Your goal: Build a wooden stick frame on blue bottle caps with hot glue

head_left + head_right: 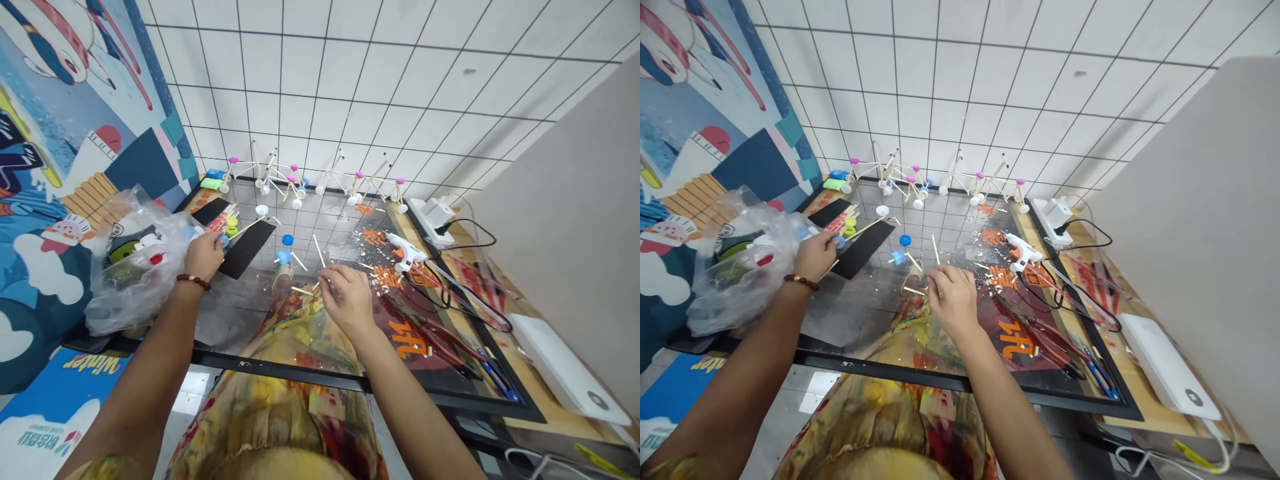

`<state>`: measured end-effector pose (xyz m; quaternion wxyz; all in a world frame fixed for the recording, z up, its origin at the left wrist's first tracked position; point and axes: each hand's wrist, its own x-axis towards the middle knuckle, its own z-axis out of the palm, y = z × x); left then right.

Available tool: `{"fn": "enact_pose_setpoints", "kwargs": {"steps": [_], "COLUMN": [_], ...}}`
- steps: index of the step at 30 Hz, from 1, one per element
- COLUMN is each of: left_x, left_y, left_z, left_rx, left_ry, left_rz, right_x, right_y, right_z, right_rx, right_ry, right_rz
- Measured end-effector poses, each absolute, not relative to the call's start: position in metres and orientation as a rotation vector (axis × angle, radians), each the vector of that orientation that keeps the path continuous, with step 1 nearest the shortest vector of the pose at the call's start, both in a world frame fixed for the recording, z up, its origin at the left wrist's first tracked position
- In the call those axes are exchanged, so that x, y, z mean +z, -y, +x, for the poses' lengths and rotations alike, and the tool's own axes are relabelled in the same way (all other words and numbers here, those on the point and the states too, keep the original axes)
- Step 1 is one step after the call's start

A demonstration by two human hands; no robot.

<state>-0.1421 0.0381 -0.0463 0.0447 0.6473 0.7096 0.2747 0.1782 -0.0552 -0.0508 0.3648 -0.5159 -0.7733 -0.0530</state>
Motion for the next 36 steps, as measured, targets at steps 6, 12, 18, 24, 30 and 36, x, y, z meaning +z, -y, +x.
{"fn": "enact_pose_setpoints", "kwargs": {"steps": [6,12,18,24,30,36], "left_x": [-0.058,-0.064,-0.061,-0.062,-0.062,-0.062], "left_y": [-0.032,-0.026,-0.017,-0.018,-0.018,-0.017], "left_z": [-0.110,-0.089,-0.083,-0.072,-0.073,-0.072], "left_rx": [1.096,1.103,1.145,1.164,1.212,1.192], "left_ry": [-1.925,-1.602,-1.548,-1.424,-1.399,-1.409], "left_rz": [2.095,2.014,1.867,1.457,1.389,1.400], "right_x": [-0.051,-0.028,-0.041,-0.061,-0.062,-0.064], "right_y": [0.046,0.022,0.007,0.011,0.015,0.015], "right_z": [0.181,0.185,0.191,0.195,0.194,0.193], "right_rx": [-0.113,-0.116,-0.121,-0.112,-0.152,-0.125], "right_ry": [2.007,2.012,1.869,2.015,2.071,2.069], "right_rz": [-1.252,-1.214,-1.201,-1.248,-1.279,-1.273]}}
